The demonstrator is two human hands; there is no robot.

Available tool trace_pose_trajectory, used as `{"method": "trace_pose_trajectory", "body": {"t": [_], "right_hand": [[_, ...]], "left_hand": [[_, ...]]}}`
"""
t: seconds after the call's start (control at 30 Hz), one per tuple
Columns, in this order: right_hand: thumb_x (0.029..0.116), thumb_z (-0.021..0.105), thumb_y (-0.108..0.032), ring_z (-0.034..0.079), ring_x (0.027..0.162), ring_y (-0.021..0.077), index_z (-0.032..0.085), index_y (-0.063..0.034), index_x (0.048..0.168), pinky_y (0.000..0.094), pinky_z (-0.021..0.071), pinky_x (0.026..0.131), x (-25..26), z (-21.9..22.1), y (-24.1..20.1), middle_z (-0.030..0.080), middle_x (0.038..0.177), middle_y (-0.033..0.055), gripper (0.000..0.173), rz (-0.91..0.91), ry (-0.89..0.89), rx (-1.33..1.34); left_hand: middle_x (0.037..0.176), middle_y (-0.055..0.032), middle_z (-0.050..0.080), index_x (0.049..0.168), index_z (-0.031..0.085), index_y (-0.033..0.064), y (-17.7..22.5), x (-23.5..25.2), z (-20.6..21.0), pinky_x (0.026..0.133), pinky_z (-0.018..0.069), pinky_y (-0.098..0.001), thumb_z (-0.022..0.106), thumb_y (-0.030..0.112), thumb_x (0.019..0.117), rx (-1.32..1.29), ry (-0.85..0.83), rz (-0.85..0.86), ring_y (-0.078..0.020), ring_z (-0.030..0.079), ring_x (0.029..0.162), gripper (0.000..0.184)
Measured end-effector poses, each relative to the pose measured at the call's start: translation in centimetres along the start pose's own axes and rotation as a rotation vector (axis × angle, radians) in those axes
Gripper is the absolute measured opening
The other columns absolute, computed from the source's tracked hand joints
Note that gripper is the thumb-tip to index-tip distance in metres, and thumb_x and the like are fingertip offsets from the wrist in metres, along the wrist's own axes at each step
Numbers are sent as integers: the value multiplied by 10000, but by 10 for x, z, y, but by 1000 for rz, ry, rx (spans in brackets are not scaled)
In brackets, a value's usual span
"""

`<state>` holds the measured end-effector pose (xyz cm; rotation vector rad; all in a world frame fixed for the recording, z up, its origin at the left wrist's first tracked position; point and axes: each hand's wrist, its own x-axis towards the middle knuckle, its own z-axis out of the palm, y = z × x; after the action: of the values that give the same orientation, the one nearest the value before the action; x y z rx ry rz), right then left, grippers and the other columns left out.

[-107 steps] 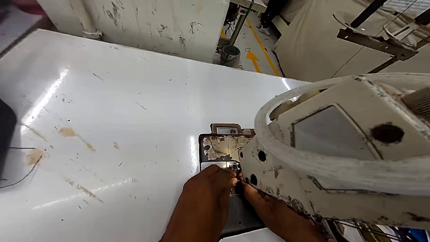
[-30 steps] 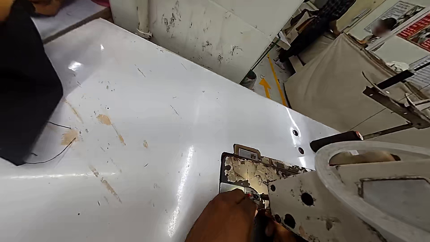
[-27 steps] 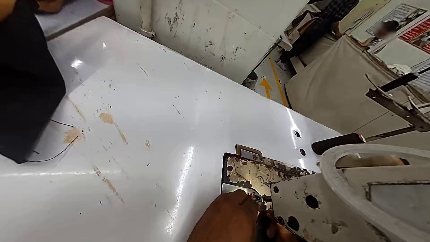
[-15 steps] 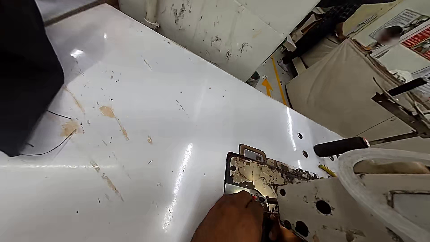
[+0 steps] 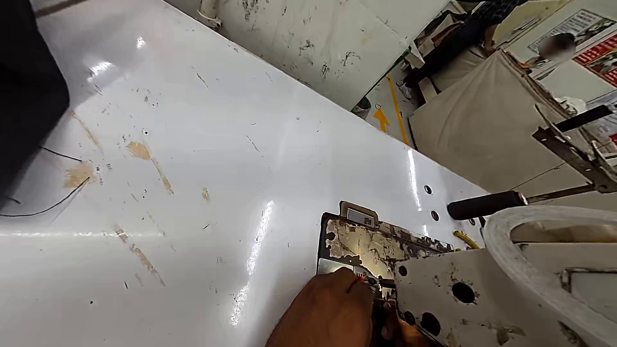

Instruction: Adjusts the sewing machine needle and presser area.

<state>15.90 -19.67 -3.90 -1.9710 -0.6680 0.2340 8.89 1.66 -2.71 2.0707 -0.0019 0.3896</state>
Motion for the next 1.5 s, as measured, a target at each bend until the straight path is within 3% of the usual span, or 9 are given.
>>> {"method": "trace_pose_trajectory", "body": {"t": [0.33, 0.47, 0.6, 1.17, 1.5], "right_hand": [[999, 567, -91, 639, 665, -32, 717, -119, 852, 192, 558, 650, 3, 5, -6, 713, 751, -110, 212, 13, 29, 12], [992, 604, -77, 652, 709, -28, 702, -7, 963, 192, 573, 667, 5, 11, -10, 715, 806, -60, 124, -43, 24, -36], [947, 637, -7, 669, 761, -38, 693, 66, 937, 179, 584, 742, 7, 21, -21, 727, 814, -19, 92, -87, 27, -95], [978, 623, -39, 657, 745, -54, 702, 38, 950, 162, 578, 719, 3, 19, -16, 720, 802, -41, 113, -85, 40, -72], [954, 664, -15, 686, 847, -42, 735, 34, 962, 187, 590, 823, 5, 25, -19, 757, 894, -21, 86, -109, 64, -67]], "left_hand": [[840, -105, 687, 925, 756, 31, 0, 0, 1, 700, 560, -297, 576, 95, 970, 13, -7, 4, -206, 682, 762, 195], [845, -103, 691, 942, 759, 34, 0, 0, 1, 702, 562, -301, 574, 94, 972, 9, -14, -1, -207, 683, 760, 196], [852, -99, 695, 957, 763, 35, 0, 0, 1, 716, 566, -302, 574, 89, 971, 17, -12, -1, -208, 688, 769, 197], [841, -99, 691, 930, 761, 36, 0, 2, -2, 661, 554, -287, 582, 94, 958, 10, -46, -3, -188, 669, 720, 190], [861, -102, 698, 948, 765, 38, 0, 1, 0, 676, 562, -299, 574, 96, 969, 9, -43, -19, -195, 677, 738, 201]]}}
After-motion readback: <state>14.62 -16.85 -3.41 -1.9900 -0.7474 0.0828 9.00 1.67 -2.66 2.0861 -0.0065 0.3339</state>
